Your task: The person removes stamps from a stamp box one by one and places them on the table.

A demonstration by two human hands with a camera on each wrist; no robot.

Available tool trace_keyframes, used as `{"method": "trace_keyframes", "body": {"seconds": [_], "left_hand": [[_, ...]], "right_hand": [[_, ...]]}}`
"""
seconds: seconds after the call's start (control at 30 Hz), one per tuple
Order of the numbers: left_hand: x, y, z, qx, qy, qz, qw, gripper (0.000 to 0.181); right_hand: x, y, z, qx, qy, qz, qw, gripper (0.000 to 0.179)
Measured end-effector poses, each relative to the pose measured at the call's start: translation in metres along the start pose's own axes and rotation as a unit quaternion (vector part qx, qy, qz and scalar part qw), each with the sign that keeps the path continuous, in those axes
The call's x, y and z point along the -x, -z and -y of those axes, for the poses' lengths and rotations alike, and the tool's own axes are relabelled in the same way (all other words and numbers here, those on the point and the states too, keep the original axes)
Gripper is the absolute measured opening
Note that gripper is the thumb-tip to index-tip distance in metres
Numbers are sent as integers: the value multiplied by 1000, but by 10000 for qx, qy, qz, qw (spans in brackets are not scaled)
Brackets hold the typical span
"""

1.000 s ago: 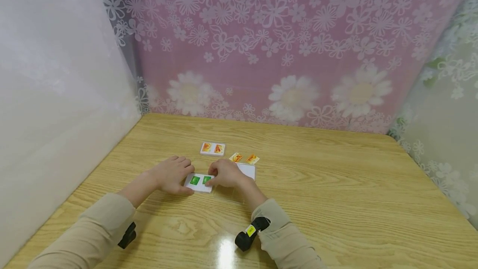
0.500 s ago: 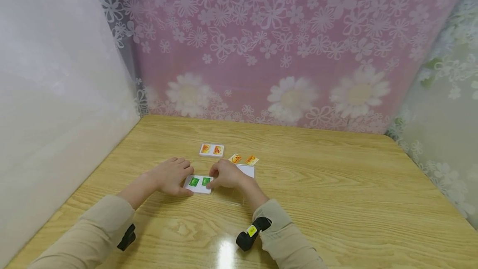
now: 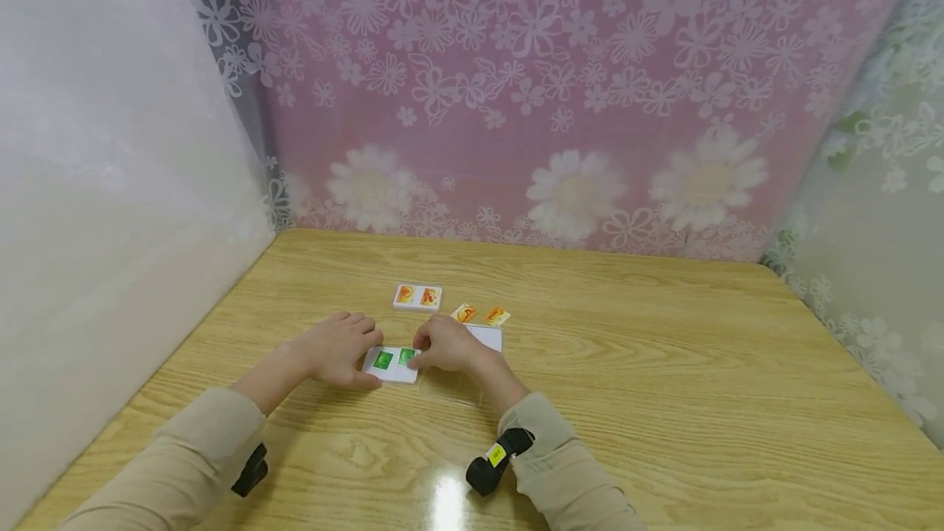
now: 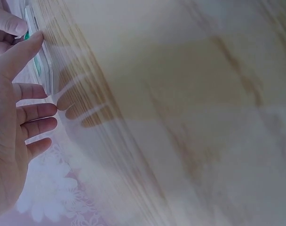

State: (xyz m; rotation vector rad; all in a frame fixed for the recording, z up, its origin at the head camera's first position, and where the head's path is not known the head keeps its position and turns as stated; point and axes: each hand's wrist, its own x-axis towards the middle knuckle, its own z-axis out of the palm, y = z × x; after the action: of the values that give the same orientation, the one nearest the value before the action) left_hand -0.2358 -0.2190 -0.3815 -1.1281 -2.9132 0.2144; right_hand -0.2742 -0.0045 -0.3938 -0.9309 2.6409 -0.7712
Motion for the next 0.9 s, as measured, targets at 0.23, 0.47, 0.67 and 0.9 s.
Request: {"method": "trace_keyframes", "body": {"seconds": [0.23, 0.47, 0.67, 0.9], "left_hand": [[-1, 1, 1, 130, 79, 39, 9999, 57], [-2, 2, 1, 186, 151, 140, 9996, 59], [-2, 1, 0, 230, 214, 240, 9992, 60], [-2, 1, 1, 214, 220, 274, 9992, 61]], "right_hand": [[-1, 1, 0, 1, 52, -117, 9999, 18], [-2, -3, 0, -43, -27, -521, 9986, 8], [-3, -2, 1, 16, -73, -650, 9979, 10], [0, 9, -4, -917, -149, -586, 9940, 9]]}}
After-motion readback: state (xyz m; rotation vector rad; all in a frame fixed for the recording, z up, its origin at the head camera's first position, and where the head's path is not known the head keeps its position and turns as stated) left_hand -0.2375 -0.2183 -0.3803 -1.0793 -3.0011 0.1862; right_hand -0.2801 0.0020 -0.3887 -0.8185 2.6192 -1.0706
